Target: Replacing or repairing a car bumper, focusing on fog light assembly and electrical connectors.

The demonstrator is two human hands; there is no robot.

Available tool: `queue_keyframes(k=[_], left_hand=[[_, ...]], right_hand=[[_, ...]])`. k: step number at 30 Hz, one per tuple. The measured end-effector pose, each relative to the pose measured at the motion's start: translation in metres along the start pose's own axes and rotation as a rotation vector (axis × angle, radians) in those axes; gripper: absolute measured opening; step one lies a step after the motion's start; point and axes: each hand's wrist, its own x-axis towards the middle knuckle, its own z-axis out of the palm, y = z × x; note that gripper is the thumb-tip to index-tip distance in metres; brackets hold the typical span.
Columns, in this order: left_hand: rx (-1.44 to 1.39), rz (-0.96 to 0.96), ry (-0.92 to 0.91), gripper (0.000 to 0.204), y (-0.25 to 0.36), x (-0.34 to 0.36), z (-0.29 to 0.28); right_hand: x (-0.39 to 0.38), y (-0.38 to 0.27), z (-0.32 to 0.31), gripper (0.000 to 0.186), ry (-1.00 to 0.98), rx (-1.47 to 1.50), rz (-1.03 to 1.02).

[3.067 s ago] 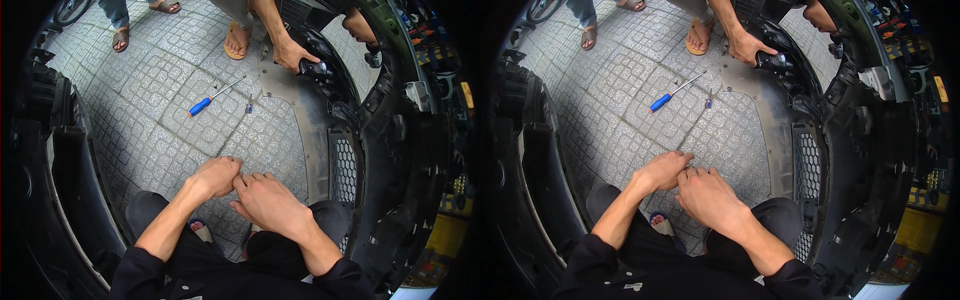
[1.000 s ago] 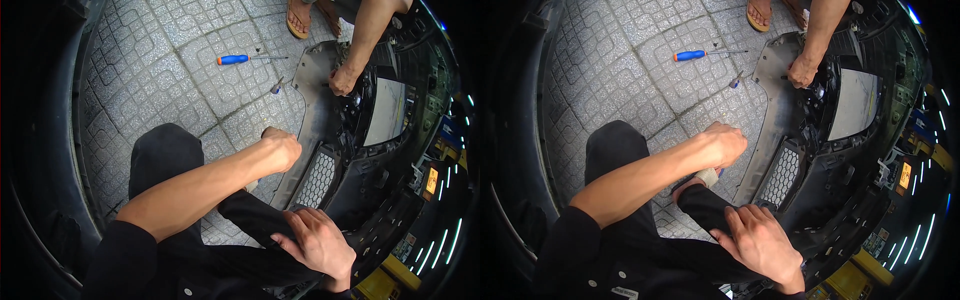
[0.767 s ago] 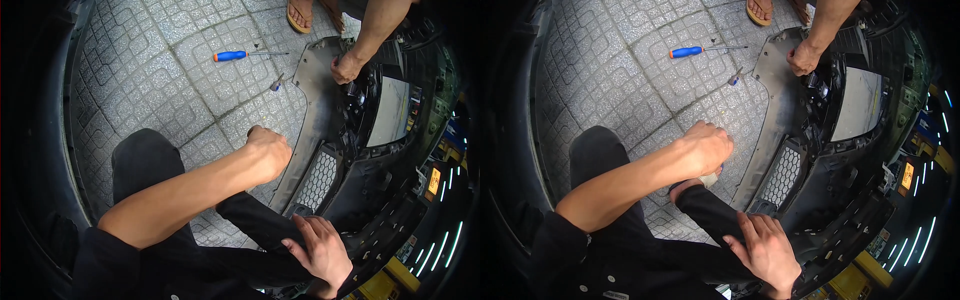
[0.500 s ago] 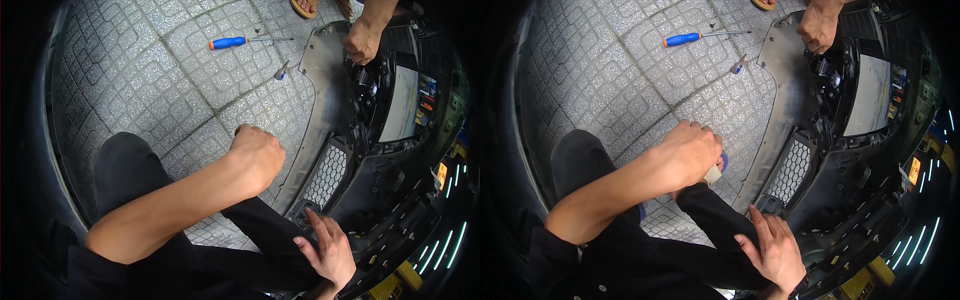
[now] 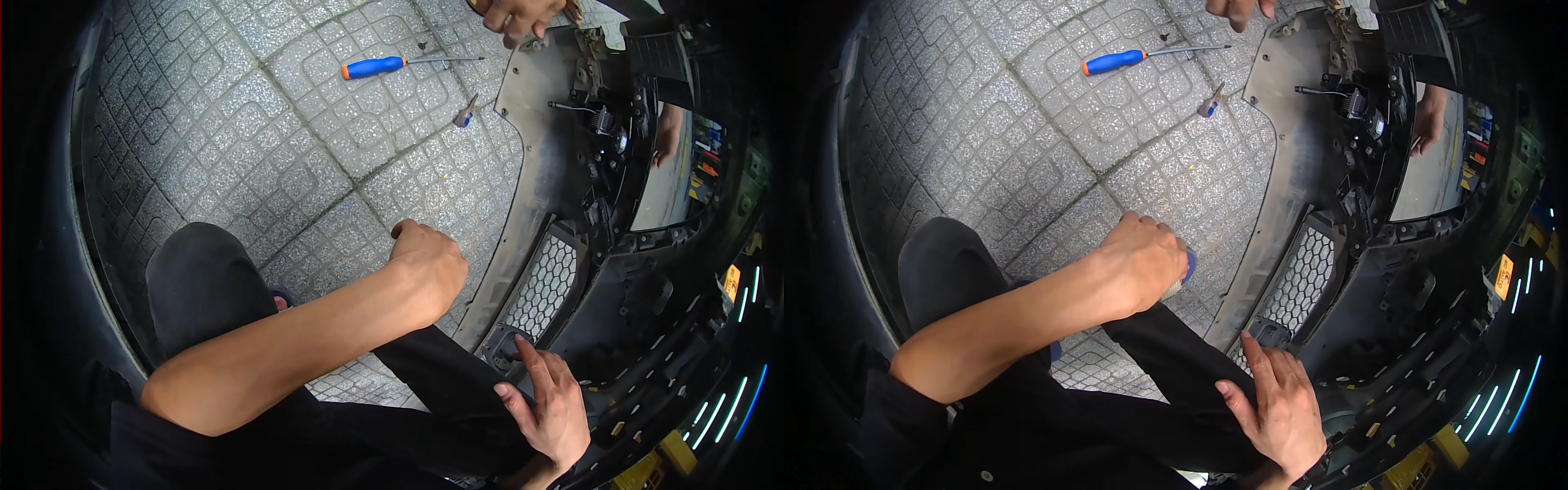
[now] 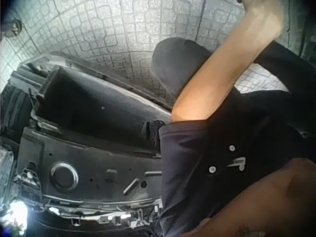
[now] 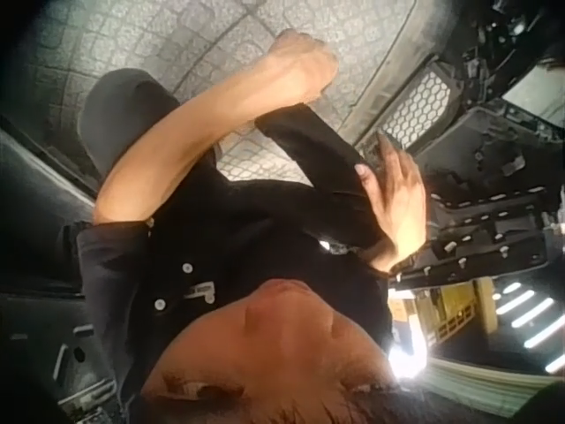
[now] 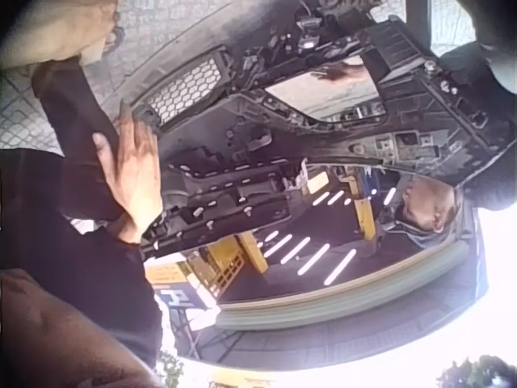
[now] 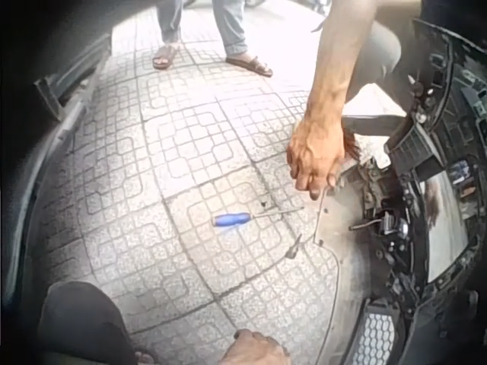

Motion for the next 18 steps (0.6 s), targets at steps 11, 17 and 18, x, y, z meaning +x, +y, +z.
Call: queue_keyframes(k=[11, 17, 18], left_hand=[[-0.107, 0.014, 0.217, 0.026, -0.005, -0.002, -0.01], [-0.08, 0.046, 0.124, 0.032, 0.006, 0.002, -0.017], [-0.08, 0.044, 0.126, 0.032, 0.006, 0.002, -0.018]], right_hand=[[0.011, 0.001, -0.013, 0.063, 0.054, -0.038, -0.073], [0.01, 0.003, -0.008, 0.064, 0.042, -0.04, -0.064], [0.01, 0.003, -0.008, 0.064, 0.04, -0.035, -0.04]])
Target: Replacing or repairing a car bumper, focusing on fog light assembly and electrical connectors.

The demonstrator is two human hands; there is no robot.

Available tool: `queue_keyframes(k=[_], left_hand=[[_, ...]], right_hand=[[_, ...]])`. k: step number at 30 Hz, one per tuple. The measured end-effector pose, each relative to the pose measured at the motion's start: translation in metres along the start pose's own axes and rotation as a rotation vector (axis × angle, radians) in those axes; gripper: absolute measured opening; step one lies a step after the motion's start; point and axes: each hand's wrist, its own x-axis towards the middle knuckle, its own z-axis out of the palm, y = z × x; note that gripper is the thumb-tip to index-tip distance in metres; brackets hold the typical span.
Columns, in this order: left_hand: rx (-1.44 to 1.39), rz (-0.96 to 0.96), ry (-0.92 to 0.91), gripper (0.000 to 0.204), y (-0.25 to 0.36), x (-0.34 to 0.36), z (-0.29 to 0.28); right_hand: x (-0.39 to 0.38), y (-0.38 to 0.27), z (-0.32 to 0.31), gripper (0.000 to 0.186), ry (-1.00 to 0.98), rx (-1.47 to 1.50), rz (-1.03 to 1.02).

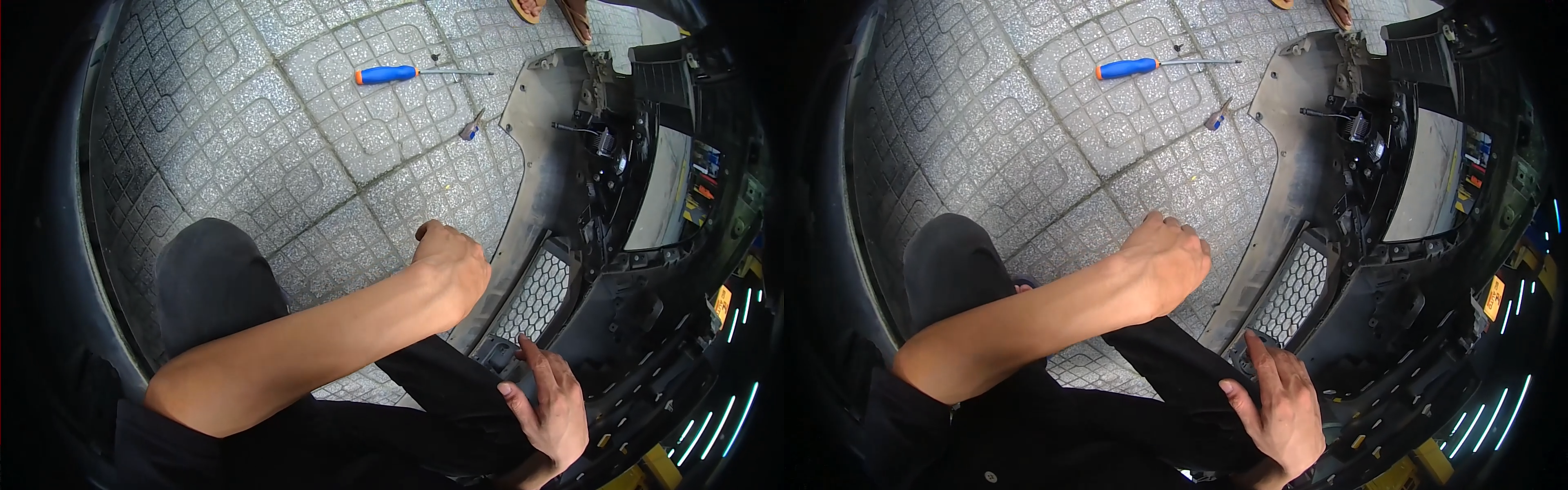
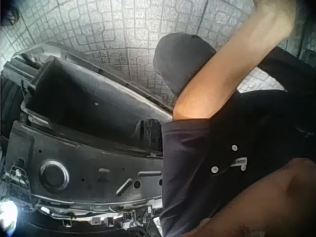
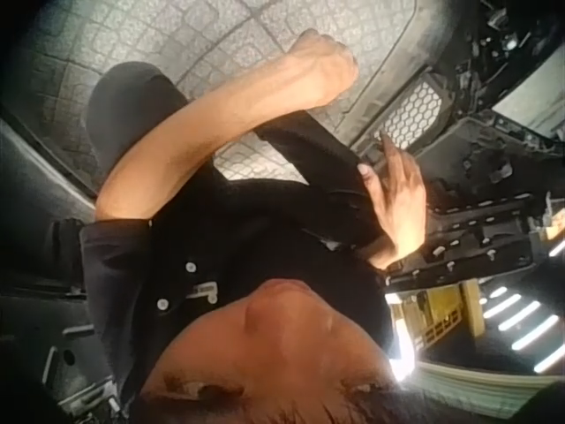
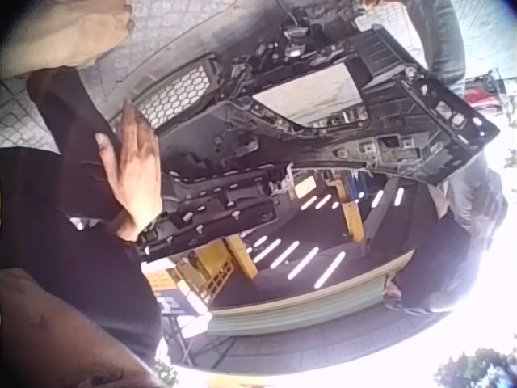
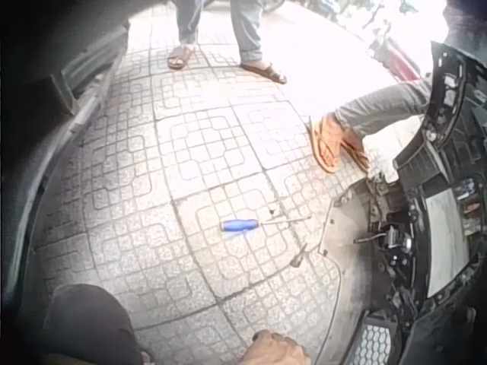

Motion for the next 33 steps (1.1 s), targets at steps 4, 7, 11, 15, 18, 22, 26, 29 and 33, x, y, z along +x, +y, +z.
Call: queue_keyframes(k=[4, 7, 11, 15, 18, 22, 26, 29, 33], left_hand=[[0.007, 0.006, 0.019, 0.033, -0.001, -0.001, 0.002], [-0.01, -0.007, 0.046, 0.03, -0.004, -0.002, 0.005], [-0.031, -0.006, 0.094, 0.027, -0.009, -0.005, 0.007], [-0.04, -0.008, 0.081, 0.028, -0.01, -0.006, 0.004], [-0.023, -0.021, 0.093, 0.029, -0.009, -0.007, 0.002], [-0.009, -0.005, 0.056, 0.03, -0.005, -0.006, -0.001], [-0.006, 0.0, 0.049, 0.03, -0.004, -0.005, 0.0], [-0.048, 0.006, 0.048, 0.029, -0.005, -0.004, 0.001], [0.026, -0.056, 0.017, 0.034, 0.0, -0.001, 0.0]], right_hand=[[-0.002, -0.001, -0.003, 0.064, 0.011, -0.01, -0.022], [-0.001, -0.003, -0.006, 0.063, 0.021, -0.015, -0.045], [-0.001, -0.008, -0.011, 0.064, 0.016, -0.028, -0.046], [0.0, -0.01, -0.013, 0.066, 0.011, -0.017, -0.054], [0.0, -0.009, -0.012, 0.066, 0.001, -0.008, -0.021], [-0.003, -0.007, -0.011, 0.066, 0.01, -0.011, 0.004], [-0.005, -0.006, -0.009, 0.066, 0.021, -0.009, -0.005], [-0.006, -0.006, -0.009, 0.066, 0.019, -0.015, -0.002], [-0.006, -0.007, -0.01, 0.066, 0.009, -0.005, 0.023]])
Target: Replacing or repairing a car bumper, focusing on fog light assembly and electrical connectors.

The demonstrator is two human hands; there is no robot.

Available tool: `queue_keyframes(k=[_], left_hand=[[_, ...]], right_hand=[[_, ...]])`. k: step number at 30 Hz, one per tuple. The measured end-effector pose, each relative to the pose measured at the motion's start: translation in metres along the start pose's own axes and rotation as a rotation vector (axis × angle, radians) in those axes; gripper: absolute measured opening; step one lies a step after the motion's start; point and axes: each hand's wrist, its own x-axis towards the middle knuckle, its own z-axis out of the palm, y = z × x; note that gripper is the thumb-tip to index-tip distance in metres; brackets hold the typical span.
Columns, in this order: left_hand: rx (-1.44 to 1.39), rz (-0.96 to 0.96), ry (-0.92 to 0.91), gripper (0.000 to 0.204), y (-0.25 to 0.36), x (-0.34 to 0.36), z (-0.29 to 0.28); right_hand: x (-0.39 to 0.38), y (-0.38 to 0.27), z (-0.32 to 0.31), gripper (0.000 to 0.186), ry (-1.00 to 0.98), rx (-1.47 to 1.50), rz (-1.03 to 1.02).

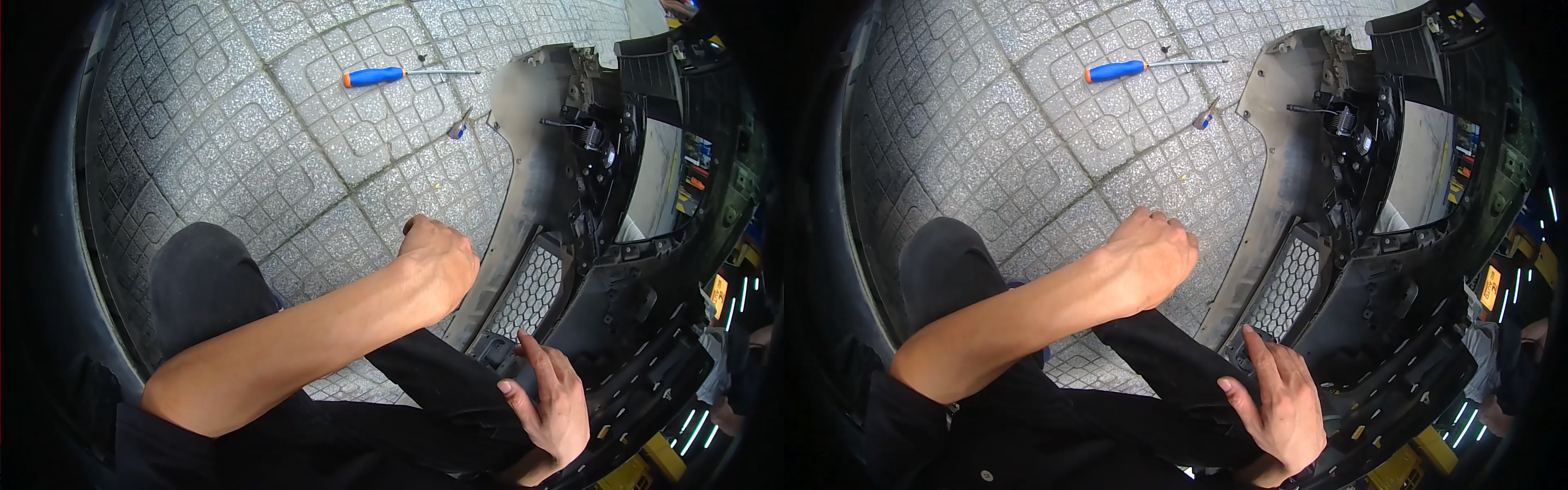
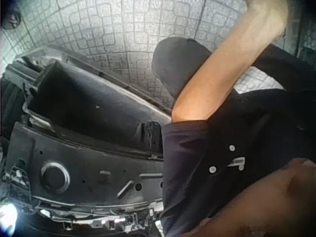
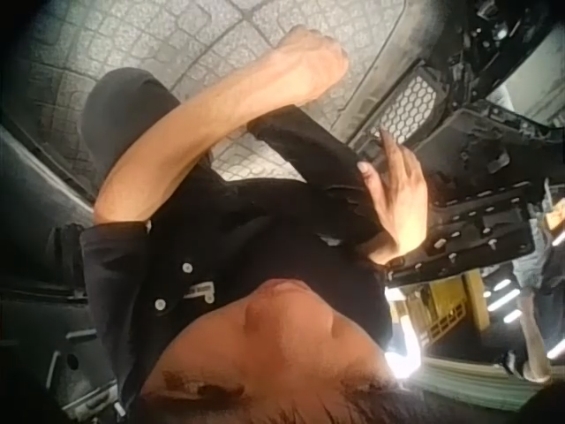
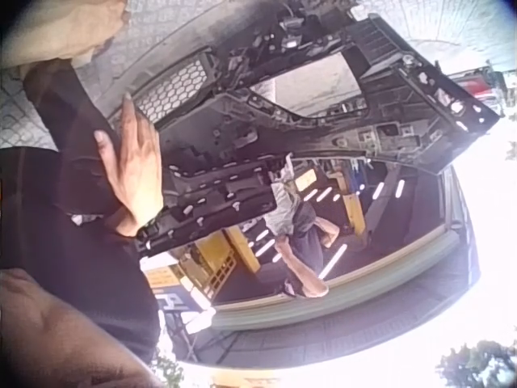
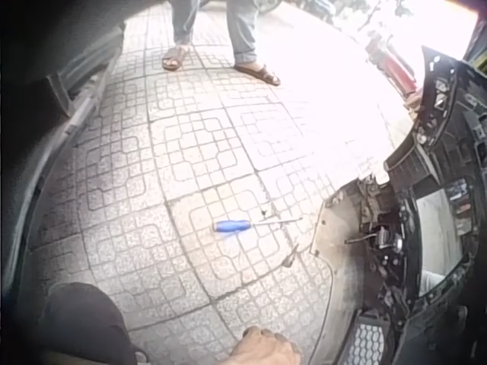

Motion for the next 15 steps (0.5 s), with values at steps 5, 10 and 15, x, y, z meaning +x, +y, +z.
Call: queue_keyframes(k=[5, 10, 15], left_hand=[[-0.061, 0.061, 0.041, 0.027, -0.0043, -0.0044, 0.0019], [-0.07, 0.057, 0.047, 0.027, -0.0057, -0.0051, 0.0006], [-0.058, 0.053, 0.016, 0.031, -0.0058, -0.0044, -0.0041]], right_hand=[[0.0002, -0.0009, -0.0005, 0.067, -0.005, 0.005, -0.003], [0.0013, -0.0012, -0.0013, 0.067, 0.007, -0.007, -0.033], [0.0029, -0.0019, -0.001, 0.067, 0.0, -0.007, -0.015]])
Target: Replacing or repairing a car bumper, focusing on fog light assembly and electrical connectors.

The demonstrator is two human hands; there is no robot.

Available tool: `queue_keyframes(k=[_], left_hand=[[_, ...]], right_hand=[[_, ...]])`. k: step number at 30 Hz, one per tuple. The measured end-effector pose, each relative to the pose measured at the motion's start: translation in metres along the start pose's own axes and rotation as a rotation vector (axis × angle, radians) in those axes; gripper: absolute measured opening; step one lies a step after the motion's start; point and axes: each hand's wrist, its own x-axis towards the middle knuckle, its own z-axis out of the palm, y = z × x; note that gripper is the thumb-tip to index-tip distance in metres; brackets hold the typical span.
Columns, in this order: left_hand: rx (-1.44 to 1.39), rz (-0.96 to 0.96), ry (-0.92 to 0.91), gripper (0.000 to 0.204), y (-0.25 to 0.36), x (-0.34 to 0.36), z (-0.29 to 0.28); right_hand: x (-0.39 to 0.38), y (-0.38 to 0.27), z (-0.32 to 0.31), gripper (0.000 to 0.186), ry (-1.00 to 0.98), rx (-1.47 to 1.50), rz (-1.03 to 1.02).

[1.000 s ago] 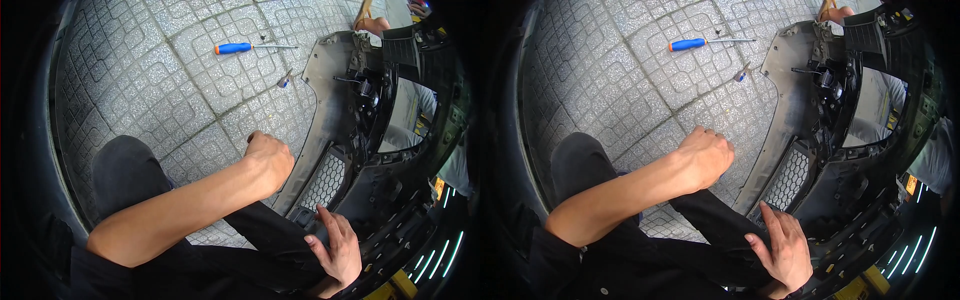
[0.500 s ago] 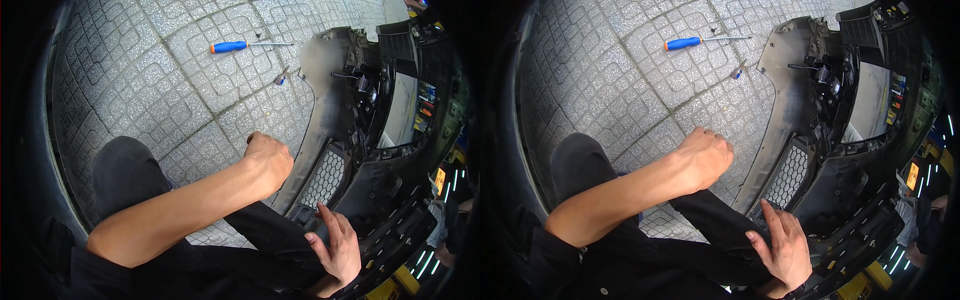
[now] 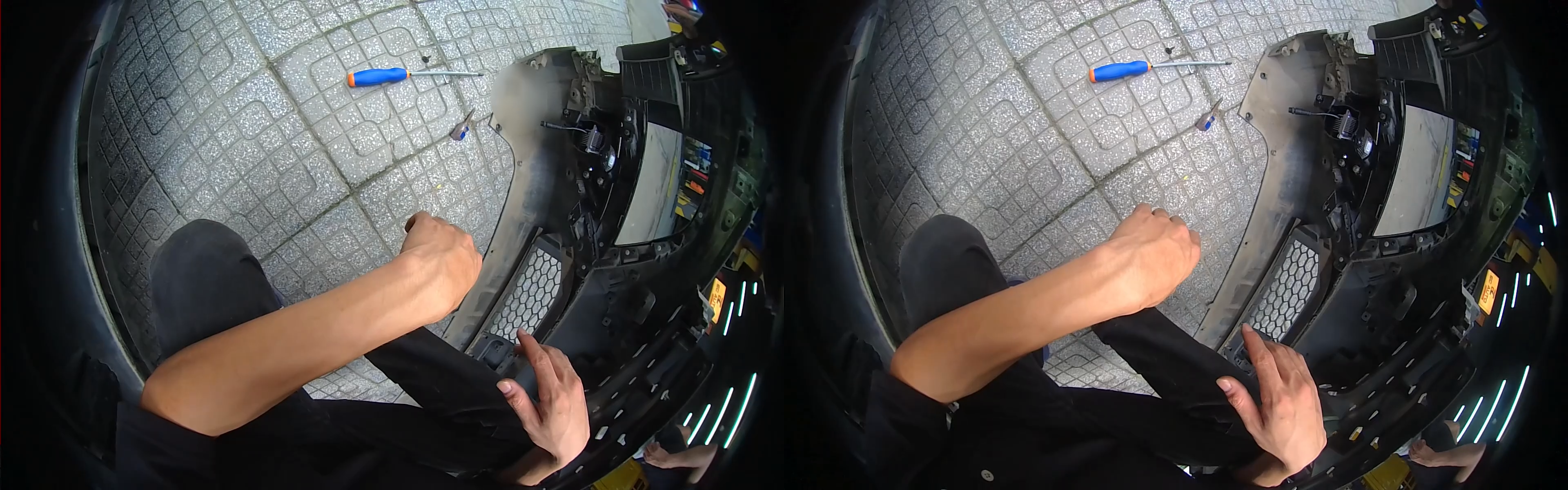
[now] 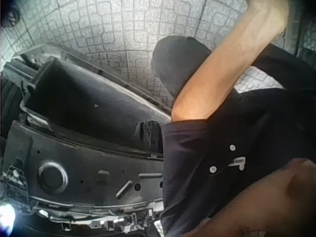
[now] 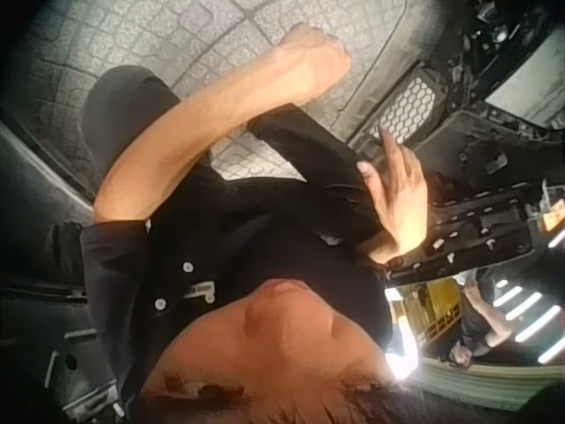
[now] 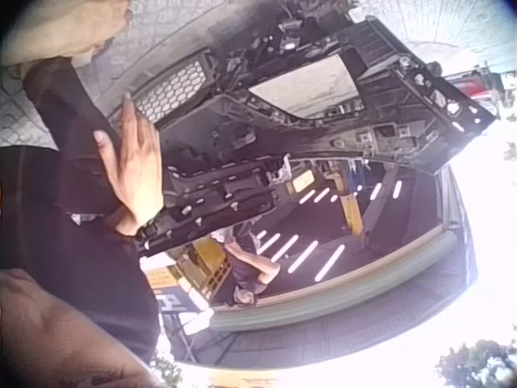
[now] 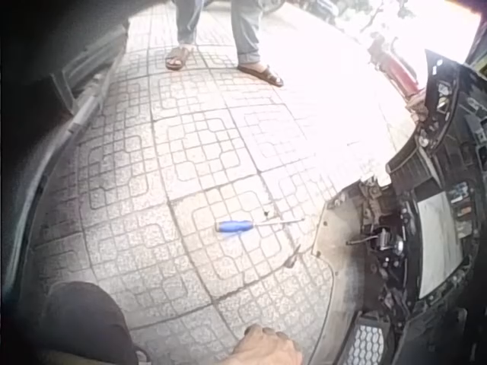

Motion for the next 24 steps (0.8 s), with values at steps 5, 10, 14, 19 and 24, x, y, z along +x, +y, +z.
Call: queue_keyframes(k=[5, 10, 14, 19, 24], left_hand=[[0.035, 0.015, 0.005, 0.034, 0.0021, 0.0007, 0.0014], [0.014, 0.021, 0.03, 0.03, 0.0007, 0.0003, 0.0041], [-0.006, 0.02, 0.014, 0.028, -0.0004, 0.0011, 0.0027], [0.01, 0.022, 0.022, 0.028, -0.0008, 0.0003, 0.0029], [0.048, 0.034, 0.038, 0.028, 0.0006, 0.0016, 0.0056]], right_hand=[[-0.0006, -0.0003, 0.0004, 0.065, 0.002, 0.015, -0.005], [-0.0013, 0.0009, 0.0012, 0.063, 0.016, 0.016, -0.026], [-0.0012, 0.0015, 0.0006, 0.063, 0.015, 0.012, -0.032], [-0.0004, 0.0017, 0.0005, 0.063, 0.011, 0.02, -0.031], [-0.0016, 0.0018, 0.0014, 0.066, 0.004, 0.017, 0.018]])
